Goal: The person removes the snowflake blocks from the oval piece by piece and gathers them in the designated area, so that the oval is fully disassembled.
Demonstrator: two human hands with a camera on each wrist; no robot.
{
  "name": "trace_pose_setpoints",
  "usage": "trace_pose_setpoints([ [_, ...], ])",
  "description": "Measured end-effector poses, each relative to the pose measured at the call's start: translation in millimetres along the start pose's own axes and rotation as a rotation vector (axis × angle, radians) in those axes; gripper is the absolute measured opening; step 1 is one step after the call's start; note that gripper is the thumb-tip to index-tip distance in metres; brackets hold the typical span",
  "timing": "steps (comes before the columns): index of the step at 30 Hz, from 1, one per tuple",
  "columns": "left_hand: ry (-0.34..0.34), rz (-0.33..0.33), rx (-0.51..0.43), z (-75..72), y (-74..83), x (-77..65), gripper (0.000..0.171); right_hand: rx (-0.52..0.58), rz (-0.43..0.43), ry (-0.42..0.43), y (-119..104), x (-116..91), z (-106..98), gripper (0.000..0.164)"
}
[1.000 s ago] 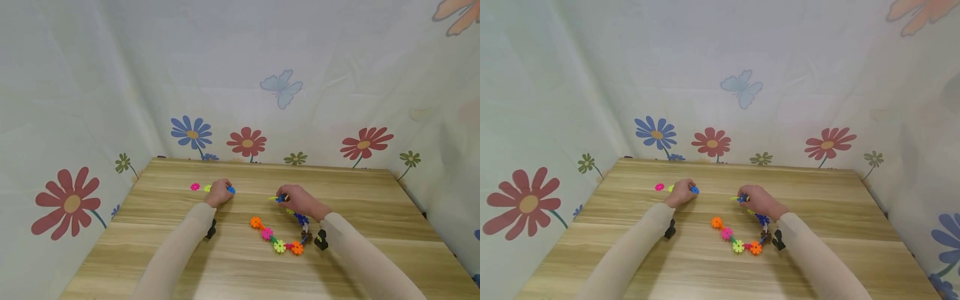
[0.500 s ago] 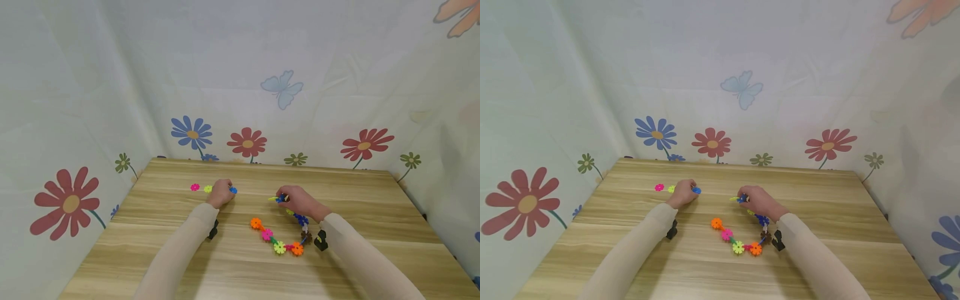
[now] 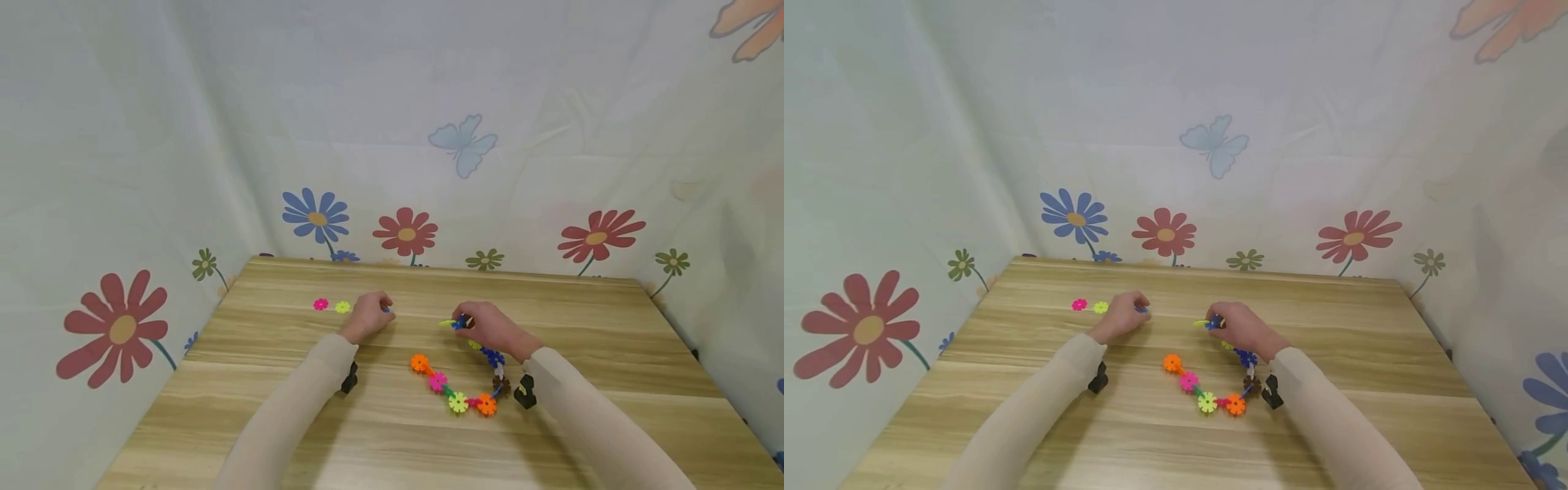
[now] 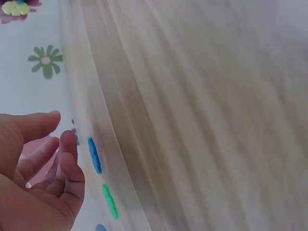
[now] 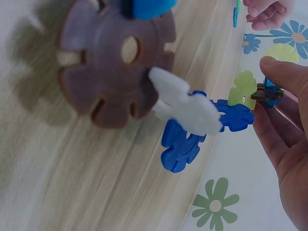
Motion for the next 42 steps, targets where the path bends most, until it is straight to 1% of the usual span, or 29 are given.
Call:
trace_pose_setpoints([
  [4, -0.008, 0.047, -0.027, 3.4, 9.3, -3.7, 0.020, -0.003, -0.001, -0.002, 0.3, 0.2, 0.1, 0.020],
  [11, -0.058, 0.077, -0.103, 13.1, 27.9, -9.7, 0.017, -0.009, -0.004, -0.007, 1.9, 1.6, 1.8, 0.019],
  [12, -0.060, 0.090, -0.109, 15.0, 30.2, -10.2, 0.016, -0.009, -0.002, -0.007, 1.6, 1.6, 2.1, 0.019],
  [18, -0.088, 0.146, -0.168, 25.0, 47.1, -13.2, 0.018, -0.013, -0.012, 0.002, 1.1, 3.0, 1.7, 0.020],
  [23, -0.112, 0.165, -0.206, 30.2, 61.3, -15.2, 0.020, -0.025, -0.029, 0.010, 1.8, 4.3, 2.0, 0.021],
  [29, -0.107, 0.214, -0.249, 35.5, 66.7, -13.4, 0.019, -0.042, -0.053, 0.009, 2.8, 5.1, 3.1, 0.022],
  [34, -0.114, 0.212, -0.265, 38.2, 67.3, -13.2, 0.017, -0.052, -0.058, 0.011, 5.1, 5.7, 4.0, 0.022],
  [38, -0.121, 0.223, -0.252, 39.5, 70.9, -13.1, 0.016, -0.060, -0.068, 0.011, 5.3, 5.3, 4.4, 0.022],
  [42, -0.122, 0.238, -0.217, 39.4, 75.6, -13.5, 0.014, -0.073, -0.085, 0.014, 4.3, 5.1, 4.2, 0.022],
])
Point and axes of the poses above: each hand's wrist, its own x-axis towards the middle knuckle, its own z-axis out of the palm, y = z × x, the point moved 4 cm from there along x, towards the middle knuckle, and after that the axes turned 7 degrees about x, right-handed, at the moved point
